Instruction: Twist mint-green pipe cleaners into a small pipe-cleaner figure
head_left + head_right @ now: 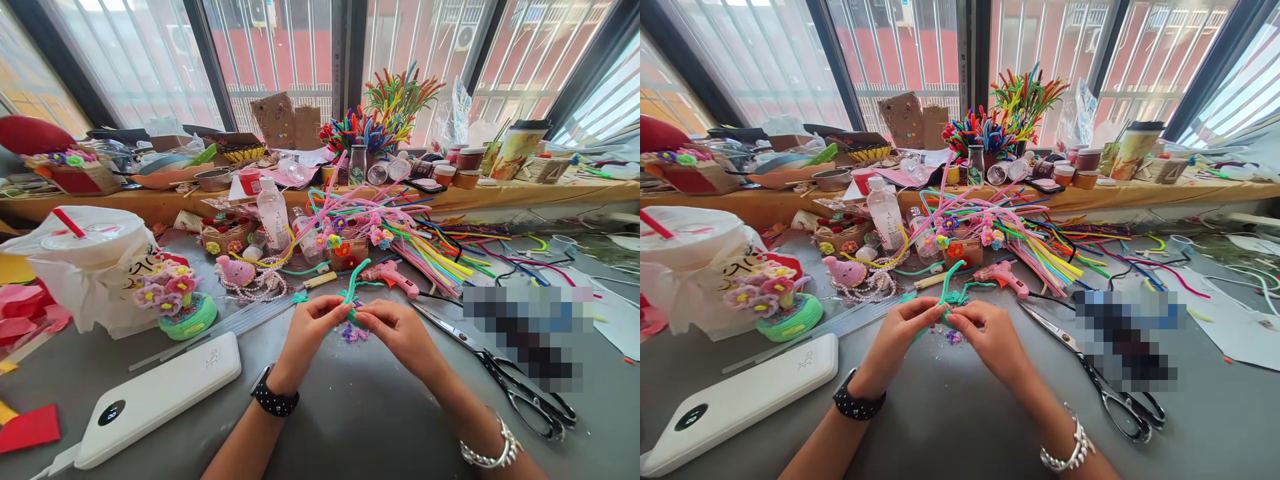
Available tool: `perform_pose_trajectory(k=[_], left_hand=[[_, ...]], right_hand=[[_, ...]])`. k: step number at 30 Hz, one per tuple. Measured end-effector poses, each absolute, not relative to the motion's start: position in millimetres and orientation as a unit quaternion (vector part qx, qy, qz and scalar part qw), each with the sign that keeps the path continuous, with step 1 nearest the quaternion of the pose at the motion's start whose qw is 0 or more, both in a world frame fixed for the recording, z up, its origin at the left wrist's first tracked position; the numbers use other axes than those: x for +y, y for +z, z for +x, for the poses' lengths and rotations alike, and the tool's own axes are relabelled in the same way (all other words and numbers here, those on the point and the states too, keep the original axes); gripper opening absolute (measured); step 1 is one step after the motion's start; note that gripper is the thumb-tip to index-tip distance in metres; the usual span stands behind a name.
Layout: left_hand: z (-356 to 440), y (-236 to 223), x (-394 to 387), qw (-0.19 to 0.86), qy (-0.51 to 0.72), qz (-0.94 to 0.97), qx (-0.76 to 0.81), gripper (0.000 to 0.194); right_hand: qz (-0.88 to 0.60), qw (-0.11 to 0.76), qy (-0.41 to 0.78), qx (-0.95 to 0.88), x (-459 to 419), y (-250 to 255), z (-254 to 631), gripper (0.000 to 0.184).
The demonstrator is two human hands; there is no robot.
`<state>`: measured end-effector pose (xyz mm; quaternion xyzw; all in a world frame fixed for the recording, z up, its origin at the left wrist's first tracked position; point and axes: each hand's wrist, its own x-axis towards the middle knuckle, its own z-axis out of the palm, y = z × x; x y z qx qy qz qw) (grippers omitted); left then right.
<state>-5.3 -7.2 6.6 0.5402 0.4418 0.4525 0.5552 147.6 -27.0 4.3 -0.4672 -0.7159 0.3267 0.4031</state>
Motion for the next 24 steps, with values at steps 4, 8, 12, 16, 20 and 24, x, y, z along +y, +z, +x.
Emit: perform_pose_trajectory(k=[4, 8, 12, 16, 20, 24], left_hand=[[-7.4, 8.8, -7.0, 0.495, 0.440, 0.601, 0.447, 0.016], [-7.5, 6.6, -6.0, 0.492, 0.434, 0.605, 0.451, 0.018], [-5.4, 0.5, -3.6, 0.508, 0.440, 0.565, 0.479, 0.021], [-7.3, 0.7, -0.6, 0.529, 0.424, 0.563, 0.473, 0.025], [-12.6, 4.4, 1.1, 0.589, 0.457, 0.523, 0.414, 0.036], [-7.7, 1.2, -1.9, 0.638, 0.428, 0.522, 0.369, 0.042]], right_hand=[[-0.442, 0.351, 0.481, -0.671, -21.5, 3.3, 149.7, 0.029], [-0.426, 0.353, 0.545, -0.630, -20.5, -3.2, 146.5, 0.032], [-0.435, 0.359, 0.535, -0.629, -20.2, -9.4, 140.5, 0.034], [-0.455, 0.391, 0.508, -0.618, -19.4, -12.9, 136.8, 0.034], [-0.441, 0.473, 0.536, -0.543, -18.7, -12.1, 139.5, 0.031], [-0.390, 0.530, 0.607, -0.445, -20.2, -8.8, 139.8, 0.027]])
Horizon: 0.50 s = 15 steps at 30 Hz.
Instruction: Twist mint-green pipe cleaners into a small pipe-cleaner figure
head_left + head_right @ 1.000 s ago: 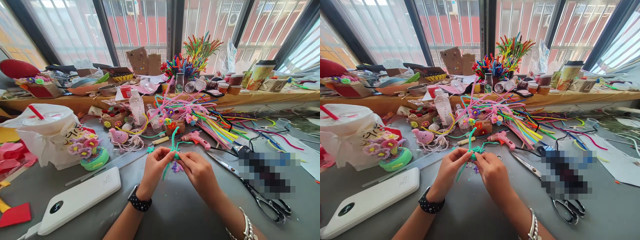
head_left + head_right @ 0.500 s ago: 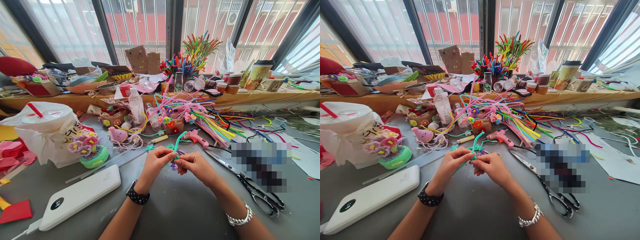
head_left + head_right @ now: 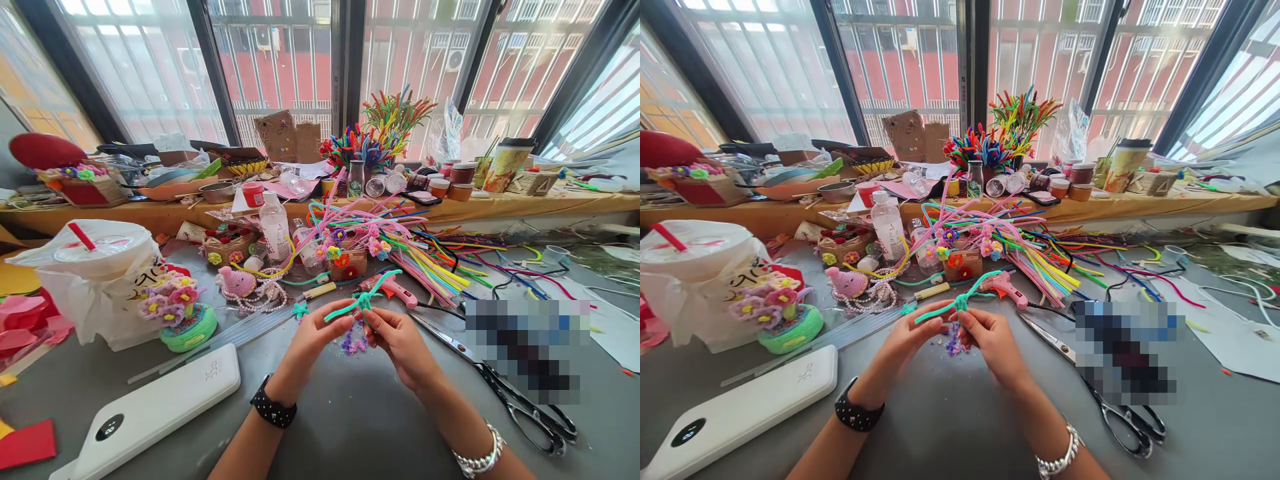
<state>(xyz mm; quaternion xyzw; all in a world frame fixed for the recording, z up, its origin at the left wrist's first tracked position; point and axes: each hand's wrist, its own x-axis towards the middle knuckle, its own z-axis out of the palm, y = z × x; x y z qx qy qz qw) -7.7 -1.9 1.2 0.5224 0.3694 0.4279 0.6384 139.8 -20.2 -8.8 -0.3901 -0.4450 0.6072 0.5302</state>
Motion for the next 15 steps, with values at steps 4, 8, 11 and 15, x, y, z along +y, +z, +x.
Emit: perform_pose_trajectory(k=[4, 8, 11, 15], left_hand=[[8.1, -6.2, -9.5, 0.648, 0.435, 0.525, 0.339, 0.025], [15.9, -9.0, -14.6, 0.668, 0.460, 0.487, 0.324, 0.032], [13.4, -7.6, -15.0, 0.672, 0.468, 0.470, 0.330, 0.033], [6.5, -5.9, -13.0, 0.638, 0.489, 0.477, 0.355, 0.027]], right_hand=[[-0.353, 0.529, 0.658, -0.403, -23.4, -8.4, 134.1, 0.028], [-0.353, 0.515, 0.662, -0.415, -25.3, -12.3, 129.3, 0.028], [-0.366, 0.491, 0.656, -0.442, -24.8, -13.6, 129.2, 0.030], [-0.409, 0.427, 0.611, -0.526, -20.8, -6.1, 142.2, 0.031]])
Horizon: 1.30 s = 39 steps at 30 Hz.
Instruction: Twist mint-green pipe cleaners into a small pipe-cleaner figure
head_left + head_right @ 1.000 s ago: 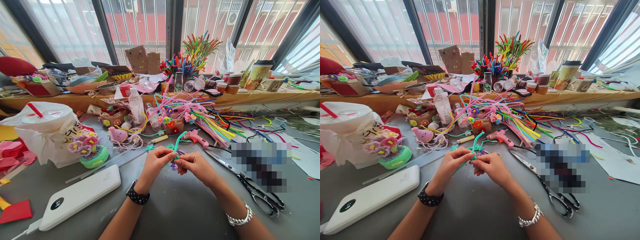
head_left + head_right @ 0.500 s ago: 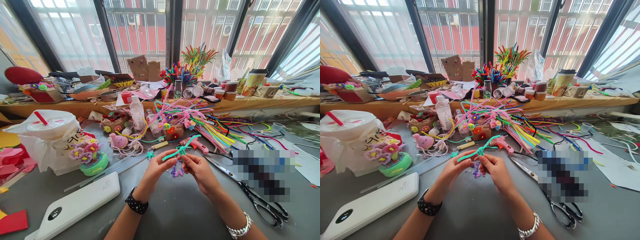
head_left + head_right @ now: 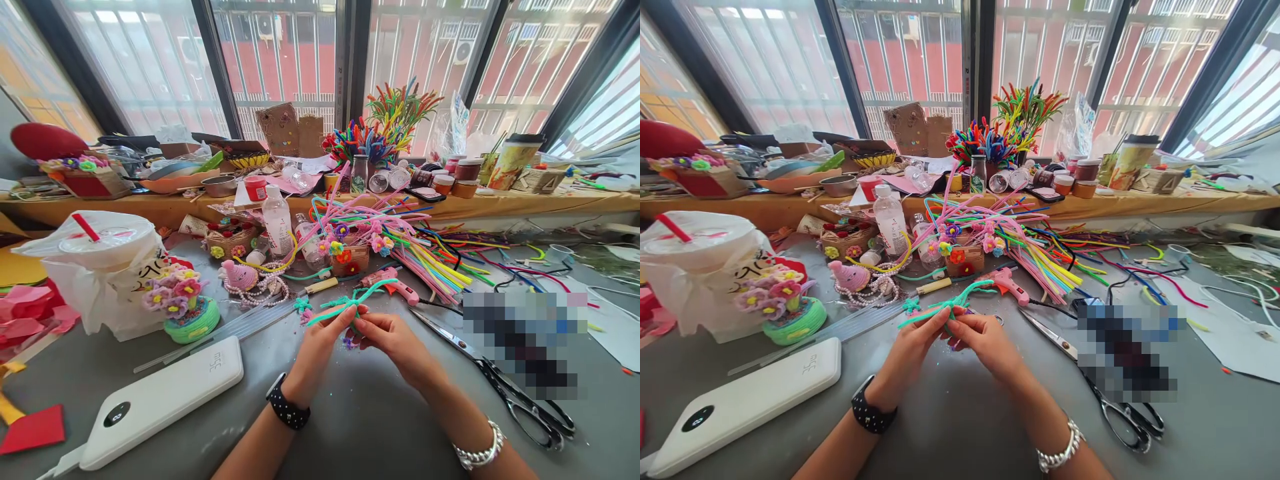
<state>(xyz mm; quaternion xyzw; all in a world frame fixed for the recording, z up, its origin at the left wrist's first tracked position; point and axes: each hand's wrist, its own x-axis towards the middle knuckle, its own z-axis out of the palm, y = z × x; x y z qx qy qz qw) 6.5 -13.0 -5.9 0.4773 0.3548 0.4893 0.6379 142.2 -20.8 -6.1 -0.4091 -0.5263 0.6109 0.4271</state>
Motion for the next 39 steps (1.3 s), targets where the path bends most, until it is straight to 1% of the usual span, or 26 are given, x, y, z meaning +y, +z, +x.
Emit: perform_pose_trajectory(k=[1, 2, 3, 5, 7, 8, 10, 12, 16, 21, 25, 27, 29, 33, 39], left_hand=[[5.0, -5.7, -12.0, 0.628, 0.494, 0.476, 0.368, 0.026], [3.6, -5.6, -10.9, 0.619, 0.497, 0.473, 0.383, 0.026], [2.4, -5.3, -9.6, 0.614, 0.495, 0.467, 0.400, 0.027], [0.7, -4.2, -7.2, 0.610, 0.479, 0.457, 0.434, 0.029], [0.2, -2.4, -5.9, 0.597, 0.460, 0.472, 0.456, 0.030], [0.2, -1.4, -5.8, 0.587, 0.450, 0.490, 0.461, 0.029], [0.6, 0.3, -6.6, 0.571, 0.431, 0.526, 0.460, 0.028], [1.0, 1.2, -8.1, 0.567, 0.420, 0.548, 0.450, 0.026], [0.8, 1.0, -9.2, 0.546, 0.411, 0.579, 0.445, 0.026], [1.7, 1.3, -7.7, 0.497, 0.409, 0.626, 0.441, 0.030], [5.2, -2.6, -8.8, 0.418, 0.428, 0.666, 0.446, 0.028], [7.2, -6.1, -10.2, 0.395, 0.429, 0.677, 0.449, 0.028], [8.9, -9.5, -11.6, 0.398, 0.433, 0.669, 0.454, 0.028], [9.4, -10.2, -13.1, 0.447, 0.442, 0.626, 0.461, 0.025], [3.8, 2.0, -11.4, 0.509, 0.428, 0.618, 0.418, 0.026]], right_hand=[[-0.425, 0.403, 0.585, -0.561, -19.3, -3.1, 148.0, 0.031], [-0.442, 0.399, 0.554, -0.582, -17.8, -0.1, 154.1, 0.029], [-0.463, 0.413, 0.511, -0.595, -16.5, 2.4, 160.1, 0.029], [-0.499, 0.477, 0.407, -0.598, -14.8, 5.8, 169.1, 0.037], [-0.503, 0.534, 0.257, -0.629, -15.0, 6.6, 172.1, 0.042], [-0.495, 0.539, 0.183, -0.657, -15.7, 6.1, 171.2, 0.041], [-0.468, 0.505, 0.070, -0.722, -17.8, 4.2, 166.5, 0.032], [-0.448, 0.460, 0.022, -0.766, -19.7, 1.3, 160.8, 0.022], [-0.436, 0.424, -0.021, -0.794, -20.9, -4.2, 155.1, 0.018], [-0.423, 0.439, -0.086, -0.788, -20.6, -7.0, 153.1, 0.018], [-0.448, 0.440, -0.103, -0.771, -21.2, -9.0, 149.4, 0.020], [-0.454, 0.446, -0.108, -0.764, -21.7, -10.7, 147.3, 0.020], [-0.459, 0.454, -0.110, -0.756, -22.2, -12.7, 145.1, 0.019], [-0.466, 0.472, -0.088, -0.743, -23.0, -15.1, 141.6, 0.019], [-0.471, 0.479, -0.003, -0.741, -21.9, -10.4, 145.5, 0.018]])
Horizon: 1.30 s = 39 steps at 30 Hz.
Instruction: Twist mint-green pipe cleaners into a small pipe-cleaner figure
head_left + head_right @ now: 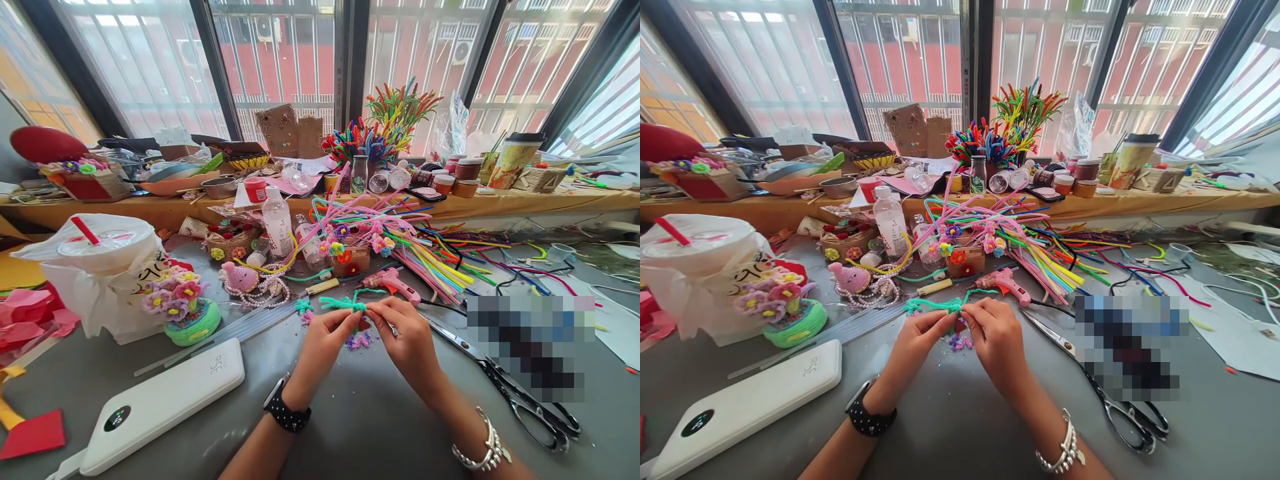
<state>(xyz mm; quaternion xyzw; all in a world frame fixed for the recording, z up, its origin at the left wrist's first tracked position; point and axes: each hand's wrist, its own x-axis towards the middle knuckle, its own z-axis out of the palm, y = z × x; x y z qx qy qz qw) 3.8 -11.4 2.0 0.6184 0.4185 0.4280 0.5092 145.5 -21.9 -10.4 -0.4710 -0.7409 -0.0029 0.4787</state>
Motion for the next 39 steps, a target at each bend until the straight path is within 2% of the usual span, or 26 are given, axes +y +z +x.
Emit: perform_pose_trajectory(k=[5, 12, 18, 30, 39], left_hand=[[-0.5, 6.9, -10.5, 0.500, 0.408, 0.630, 0.431, 0.032], [1.3, 2.2, -9.1, 0.487, 0.395, 0.652, 0.426, 0.036], [0.2, 2.9, -9.3, 0.527, 0.393, 0.628, 0.416, 0.028], [-3.8, 5.4, -7.6, 0.596, 0.420, 0.546, 0.413, 0.023], [-2.7, 1.8, -6.4, 0.588, 0.434, 0.536, 0.423, 0.024]], right_hand=[[-0.450, 0.453, 0.040, -0.768, -21.8, -4.7, 151.1, 0.021], [-0.462, 0.443, -0.031, -0.767, -23.5, -8.2, 150.2, 0.020], [-0.475, 0.444, -0.044, -0.758, -23.1, -6.9, 152.4, 0.018], [-0.462, 0.429, -0.056, -0.774, -22.8, -3.5, 156.5, 0.018], [-0.457, 0.429, -0.081, -0.775, -22.5, -5.6, 155.6, 0.018]])
